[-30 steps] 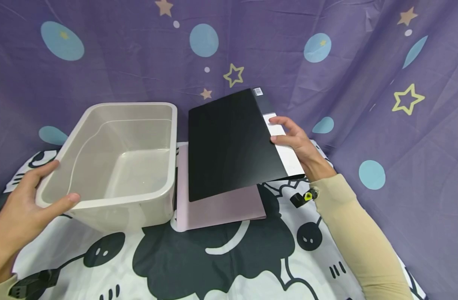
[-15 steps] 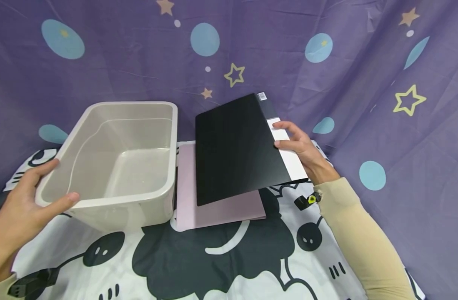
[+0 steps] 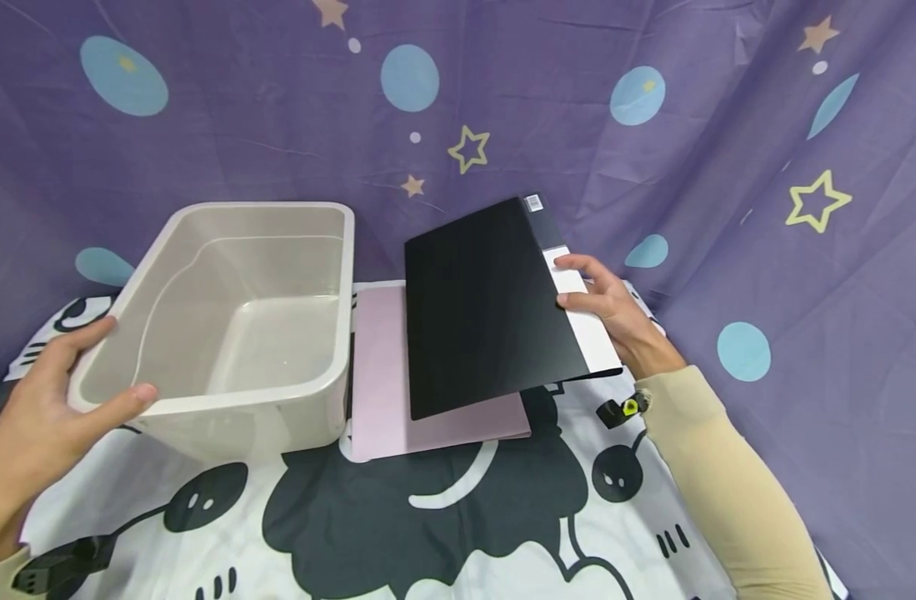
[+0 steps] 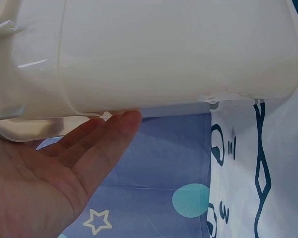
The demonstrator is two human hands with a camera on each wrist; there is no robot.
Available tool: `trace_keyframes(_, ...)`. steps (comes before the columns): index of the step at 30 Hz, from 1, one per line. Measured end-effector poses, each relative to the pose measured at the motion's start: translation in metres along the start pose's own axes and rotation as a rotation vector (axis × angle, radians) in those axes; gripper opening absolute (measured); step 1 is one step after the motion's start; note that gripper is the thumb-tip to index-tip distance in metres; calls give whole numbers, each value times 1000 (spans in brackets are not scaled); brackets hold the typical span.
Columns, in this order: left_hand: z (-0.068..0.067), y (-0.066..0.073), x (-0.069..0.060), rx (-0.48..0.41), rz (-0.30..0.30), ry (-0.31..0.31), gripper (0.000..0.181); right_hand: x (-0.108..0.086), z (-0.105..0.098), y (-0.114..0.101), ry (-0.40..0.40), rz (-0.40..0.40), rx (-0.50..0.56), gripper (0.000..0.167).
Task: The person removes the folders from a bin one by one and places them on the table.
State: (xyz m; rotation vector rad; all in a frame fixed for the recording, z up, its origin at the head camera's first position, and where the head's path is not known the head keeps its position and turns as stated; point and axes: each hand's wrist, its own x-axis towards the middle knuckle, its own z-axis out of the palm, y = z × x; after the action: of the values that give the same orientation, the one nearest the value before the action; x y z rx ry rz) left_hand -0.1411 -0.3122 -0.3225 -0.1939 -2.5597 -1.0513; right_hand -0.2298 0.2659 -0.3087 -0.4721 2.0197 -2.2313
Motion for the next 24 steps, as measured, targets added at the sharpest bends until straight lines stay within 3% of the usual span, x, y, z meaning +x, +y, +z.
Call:
trace_keyframes(8,1,0,-2,-13,-1,4,91,-3,-6,3,-54,24,93,46)
trace_keyframes(13,1,0,-2,-22,1,4,91,-5,-10,3,-49,14,49,47)
trace_keyframes(20,2,0,-1,-10,1,10,92,-9,-16,4,15,-10,-70,45)
trace_keyframes(24,2,1,-1,-9,-4,9,92,-13,-19,6,-12,18,2,46)
